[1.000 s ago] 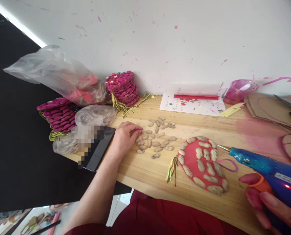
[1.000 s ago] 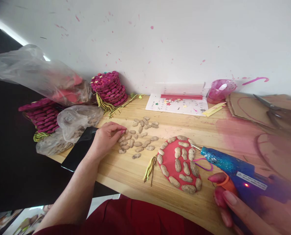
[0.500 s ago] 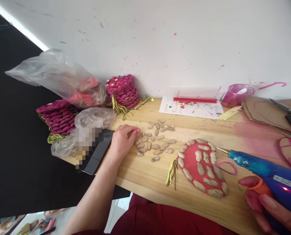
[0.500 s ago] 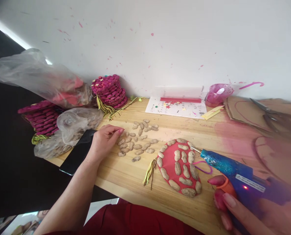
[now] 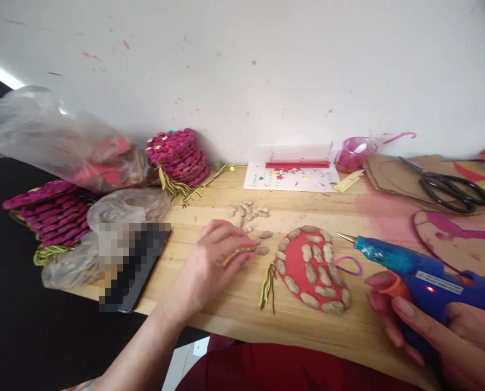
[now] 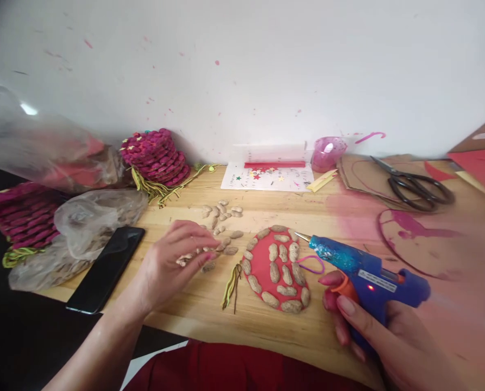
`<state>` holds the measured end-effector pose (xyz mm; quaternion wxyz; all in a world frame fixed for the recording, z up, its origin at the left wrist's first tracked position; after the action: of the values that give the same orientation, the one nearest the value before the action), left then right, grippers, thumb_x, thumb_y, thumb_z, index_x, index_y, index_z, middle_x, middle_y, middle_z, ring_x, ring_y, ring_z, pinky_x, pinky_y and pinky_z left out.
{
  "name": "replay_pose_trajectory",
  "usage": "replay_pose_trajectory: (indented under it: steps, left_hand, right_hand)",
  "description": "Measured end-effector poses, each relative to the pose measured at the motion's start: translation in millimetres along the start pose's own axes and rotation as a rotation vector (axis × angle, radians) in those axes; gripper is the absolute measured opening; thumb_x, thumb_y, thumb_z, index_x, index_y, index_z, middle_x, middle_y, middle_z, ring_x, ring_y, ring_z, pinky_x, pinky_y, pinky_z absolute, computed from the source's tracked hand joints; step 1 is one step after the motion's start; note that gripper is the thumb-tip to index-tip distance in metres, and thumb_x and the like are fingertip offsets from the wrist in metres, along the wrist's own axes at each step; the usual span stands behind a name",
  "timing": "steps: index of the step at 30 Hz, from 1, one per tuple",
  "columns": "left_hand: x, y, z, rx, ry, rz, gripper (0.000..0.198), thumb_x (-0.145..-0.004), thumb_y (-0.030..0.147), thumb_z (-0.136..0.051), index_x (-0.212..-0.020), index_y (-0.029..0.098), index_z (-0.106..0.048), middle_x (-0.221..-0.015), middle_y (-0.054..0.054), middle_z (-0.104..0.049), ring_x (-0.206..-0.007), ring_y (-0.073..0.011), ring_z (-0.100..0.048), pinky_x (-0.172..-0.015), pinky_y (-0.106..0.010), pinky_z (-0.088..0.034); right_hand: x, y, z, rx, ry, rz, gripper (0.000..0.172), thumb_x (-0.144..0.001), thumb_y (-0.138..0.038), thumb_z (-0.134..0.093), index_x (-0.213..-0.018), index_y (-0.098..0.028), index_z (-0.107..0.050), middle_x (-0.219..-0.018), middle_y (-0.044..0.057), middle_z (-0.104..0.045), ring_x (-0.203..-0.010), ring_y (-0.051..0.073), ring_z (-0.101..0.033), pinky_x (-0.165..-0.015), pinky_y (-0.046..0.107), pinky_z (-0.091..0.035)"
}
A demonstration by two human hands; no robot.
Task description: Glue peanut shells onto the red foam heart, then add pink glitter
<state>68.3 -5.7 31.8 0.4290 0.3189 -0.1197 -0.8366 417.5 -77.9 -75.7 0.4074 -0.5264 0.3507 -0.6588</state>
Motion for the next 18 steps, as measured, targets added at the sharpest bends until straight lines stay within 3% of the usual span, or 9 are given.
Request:
replay_pose_trajectory:
  steps: [3, 6, 11, 18]
  left_hand:
    - [5.2, 25.4, -27.4, 0.073, -0.194, -0.105, 0.027, -0.096, 0.018, -0.063, -0.121, 0.027, -0.069, -0.119, -0.006, -0.071, -0.116, -0.0229, -0.058, -0.103, -0.042, -0.047]
    - [9.7, 33.6, -47.5, 0.089, -0.285, -0.118, 0.030, -0.097, 0.020, -0.062, -0.126, 0.027, -0.065, -0.127, -0.006, -0.067, -0.119, -0.0228, -0.058, -0.105, -0.044, -0.045]
    - [11.2, 38.5, -58.9, 0.072, -0.276, -0.125, 0.015, -0.099, 0.022, -0.059, -0.112, 0.025, -0.066, -0.119, -0.006, -0.068, -0.111, -0.0226, -0.060, -0.099, -0.044, -0.046]
    - [15.4, 55.8, -68.3, 0.127, -0.284, -0.096, 0.013, -0.100, 0.026, -0.058, -0.107, 0.022, -0.068, -0.105, -0.007, -0.069, -0.099, -0.0217, -0.061, -0.090, -0.039, -0.050]
  right_hand:
    - [12.0, -20.7, -17.1, -0.067, -0.079, -0.023, 0.036, -0.070, -0.059, -0.079, -0.082, -0.028, -0.067, -0.056, 0.003, -0.065, -0.041, 0.018, -0.050, -0.041, 0.031, -0.038]
    - [23.8, -39.9, -23.3, -0.090, 0.005, -0.018, 0.041, -0.079, -0.065, -0.070, -0.085, -0.024, -0.066, -0.057, 0.001, -0.062, -0.046, 0.014, -0.045, -0.047, 0.027, -0.032]
    - [30.9, -57.3, -30.5, -0.108, 0.018, 0.036, 0.041, -0.081, -0.063, -0.068, -0.092, -0.023, -0.064, -0.062, -0.001, -0.063, -0.047, 0.014, -0.044, -0.051, 0.028, -0.033]
    - [26.8, -51.4, -28.3, -0.117, -0.030, 0.033, 0.044, -0.079, -0.067, -0.069, -0.084, -0.023, -0.064, -0.062, 0.001, -0.064, -0.046, 0.015, -0.044, -0.050, 0.031, -0.035]
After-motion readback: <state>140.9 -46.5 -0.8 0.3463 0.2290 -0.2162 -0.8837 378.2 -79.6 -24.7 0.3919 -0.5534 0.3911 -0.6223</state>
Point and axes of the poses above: each hand's wrist, its own x-axis away from the middle knuckle, its own z-axis out of the back of the hand, y = z × x, the point moved 6 cm from there along -x, towards the middle knuckle
